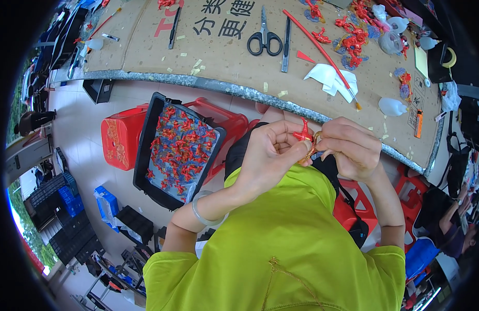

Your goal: The person assembles small plastic components by hand, applying glue from a bottle with a paintbrush to join the pieces together.

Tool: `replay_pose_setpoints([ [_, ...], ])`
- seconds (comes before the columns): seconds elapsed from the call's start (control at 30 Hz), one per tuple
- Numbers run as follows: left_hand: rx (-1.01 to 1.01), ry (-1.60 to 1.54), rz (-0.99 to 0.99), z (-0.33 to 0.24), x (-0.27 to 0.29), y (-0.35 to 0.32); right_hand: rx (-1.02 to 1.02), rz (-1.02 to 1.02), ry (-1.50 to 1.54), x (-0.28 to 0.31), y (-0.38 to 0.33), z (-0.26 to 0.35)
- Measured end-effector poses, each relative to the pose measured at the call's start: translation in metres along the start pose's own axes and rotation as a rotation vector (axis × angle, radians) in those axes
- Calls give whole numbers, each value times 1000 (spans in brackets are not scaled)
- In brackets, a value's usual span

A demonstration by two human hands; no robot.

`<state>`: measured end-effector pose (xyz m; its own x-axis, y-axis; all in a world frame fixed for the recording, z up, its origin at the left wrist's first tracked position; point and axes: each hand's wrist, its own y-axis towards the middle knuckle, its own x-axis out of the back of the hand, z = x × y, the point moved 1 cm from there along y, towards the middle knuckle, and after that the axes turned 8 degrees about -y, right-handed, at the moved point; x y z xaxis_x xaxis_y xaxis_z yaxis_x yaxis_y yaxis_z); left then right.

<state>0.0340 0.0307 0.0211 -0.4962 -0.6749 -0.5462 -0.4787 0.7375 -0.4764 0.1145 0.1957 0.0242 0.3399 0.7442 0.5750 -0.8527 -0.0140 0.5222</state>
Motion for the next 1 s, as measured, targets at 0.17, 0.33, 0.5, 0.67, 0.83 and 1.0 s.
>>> replay_pose_setpoints([
  [0.17,-39,29,6,0,-1,-1,-20,-46,26,-2,-3,2],
  [0.33,-39,54,3,0,0,0,-17,-23,2,-2,-2,2],
  [0.5,-41,38,9,2,2,0,13,-13,-5,-1,0,2],
  [0.67,-30,32,25,-2,1,1,-3,-13,24,0,-2,0],
  [0.83,-6,4,35,-3,3,2,-36,-4,24,2,-4,0],
  [1.0,55,-8,55,-4,6,4,-115,56,72,4,-2,-2],
])
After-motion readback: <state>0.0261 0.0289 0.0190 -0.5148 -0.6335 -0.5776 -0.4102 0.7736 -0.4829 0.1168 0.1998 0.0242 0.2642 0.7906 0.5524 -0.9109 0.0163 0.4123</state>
